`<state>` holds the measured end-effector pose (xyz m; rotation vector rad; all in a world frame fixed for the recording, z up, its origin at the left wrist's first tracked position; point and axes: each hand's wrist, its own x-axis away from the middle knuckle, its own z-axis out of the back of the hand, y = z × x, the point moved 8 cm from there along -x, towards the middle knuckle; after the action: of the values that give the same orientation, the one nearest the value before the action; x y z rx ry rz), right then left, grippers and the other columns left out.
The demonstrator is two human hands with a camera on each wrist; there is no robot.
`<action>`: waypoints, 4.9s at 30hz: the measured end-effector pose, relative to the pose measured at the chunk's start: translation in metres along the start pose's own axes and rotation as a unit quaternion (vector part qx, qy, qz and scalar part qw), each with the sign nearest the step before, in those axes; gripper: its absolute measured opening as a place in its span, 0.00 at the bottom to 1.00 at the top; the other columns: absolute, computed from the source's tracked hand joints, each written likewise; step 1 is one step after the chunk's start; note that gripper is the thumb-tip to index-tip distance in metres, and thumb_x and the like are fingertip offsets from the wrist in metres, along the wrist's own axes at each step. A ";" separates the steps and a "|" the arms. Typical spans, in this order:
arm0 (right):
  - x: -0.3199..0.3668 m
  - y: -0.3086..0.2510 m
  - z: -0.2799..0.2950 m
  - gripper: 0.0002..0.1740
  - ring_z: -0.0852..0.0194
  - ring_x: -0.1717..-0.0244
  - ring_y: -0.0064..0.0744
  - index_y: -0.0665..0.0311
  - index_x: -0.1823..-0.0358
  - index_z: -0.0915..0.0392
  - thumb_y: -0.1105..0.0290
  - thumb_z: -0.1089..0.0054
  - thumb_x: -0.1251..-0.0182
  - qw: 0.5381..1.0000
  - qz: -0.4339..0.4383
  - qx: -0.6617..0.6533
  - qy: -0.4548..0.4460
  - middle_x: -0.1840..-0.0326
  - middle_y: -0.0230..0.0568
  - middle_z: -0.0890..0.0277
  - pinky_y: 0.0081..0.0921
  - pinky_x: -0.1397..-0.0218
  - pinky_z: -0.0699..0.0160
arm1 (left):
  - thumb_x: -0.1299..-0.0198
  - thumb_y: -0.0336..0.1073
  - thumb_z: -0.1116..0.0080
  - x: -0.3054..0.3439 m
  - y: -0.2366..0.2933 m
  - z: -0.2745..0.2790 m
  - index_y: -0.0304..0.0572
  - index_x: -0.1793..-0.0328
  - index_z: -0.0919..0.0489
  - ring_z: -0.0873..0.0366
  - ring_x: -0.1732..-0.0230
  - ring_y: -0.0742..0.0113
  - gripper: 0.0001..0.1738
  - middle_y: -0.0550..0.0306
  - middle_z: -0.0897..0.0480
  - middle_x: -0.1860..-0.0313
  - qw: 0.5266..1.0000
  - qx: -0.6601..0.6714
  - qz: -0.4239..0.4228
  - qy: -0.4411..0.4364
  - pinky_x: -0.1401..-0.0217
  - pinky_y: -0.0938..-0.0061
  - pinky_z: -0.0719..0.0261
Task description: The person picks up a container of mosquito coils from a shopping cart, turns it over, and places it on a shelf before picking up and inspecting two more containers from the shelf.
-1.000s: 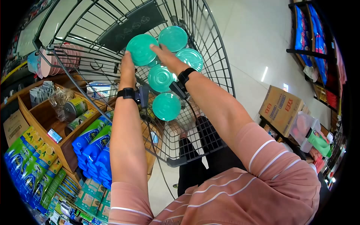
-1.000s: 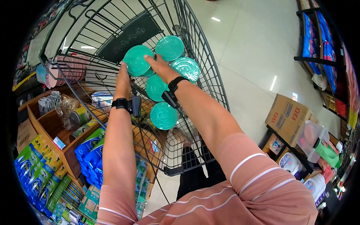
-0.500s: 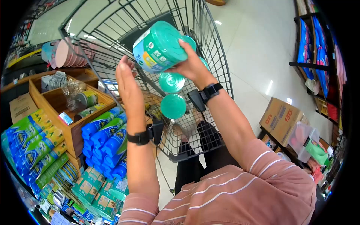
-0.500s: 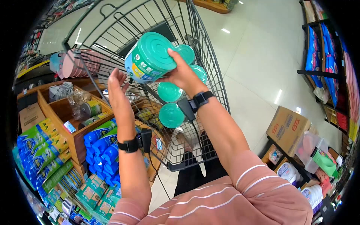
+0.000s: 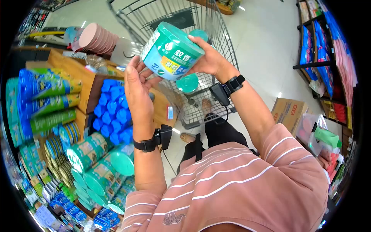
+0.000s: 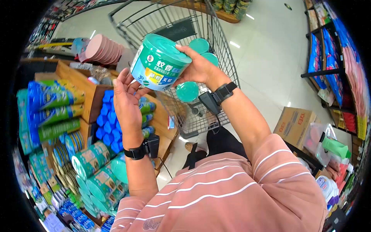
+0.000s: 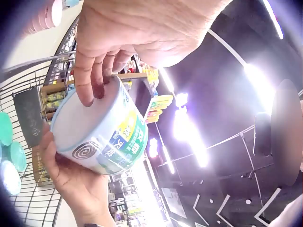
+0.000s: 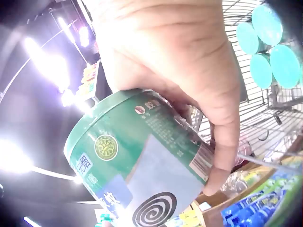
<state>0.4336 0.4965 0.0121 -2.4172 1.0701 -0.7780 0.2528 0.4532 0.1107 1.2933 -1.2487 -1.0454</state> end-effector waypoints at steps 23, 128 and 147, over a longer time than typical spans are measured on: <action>0.081 0.245 -0.233 0.39 0.26 0.34 0.63 0.58 0.24 0.37 0.41 0.47 0.26 0.953 -0.186 0.157 -0.178 0.29 0.56 0.31 0.67 0.45 0.16 | 0.22 0.48 0.49 0.312 0.039 0.243 0.35 0.27 0.30 0.24 0.39 0.66 0.28 0.49 0.23 0.36 0.978 -0.058 -0.059 0.191 0.37 0.66 0.22; 0.145 0.433 -0.337 0.56 0.17 0.61 0.37 0.73 0.24 0.44 0.33 0.39 0.39 0.772 -0.252 0.509 -0.285 0.42 0.62 0.28 0.31 0.61 0.12 | 0.27 0.67 0.55 0.532 0.007 0.309 0.42 0.18 0.41 0.26 0.33 0.55 0.44 0.48 0.31 0.27 0.887 0.079 0.086 0.447 0.44 0.59 0.18; 0.133 0.367 -0.428 0.62 0.16 0.47 0.57 0.80 0.28 0.38 0.21 0.55 0.37 0.742 -0.210 0.462 -0.437 0.41 0.78 0.28 0.41 0.53 0.09 | 0.35 0.52 0.40 0.490 0.085 0.383 0.31 0.29 0.29 0.16 0.43 0.54 0.36 0.43 0.18 0.38 0.947 0.158 -0.031 0.279 0.39 0.60 0.15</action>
<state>0.0393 0.1107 0.1880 -1.7077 -0.2489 -0.1034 -0.0925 -0.0663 0.1821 1.7342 -0.9592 -0.4665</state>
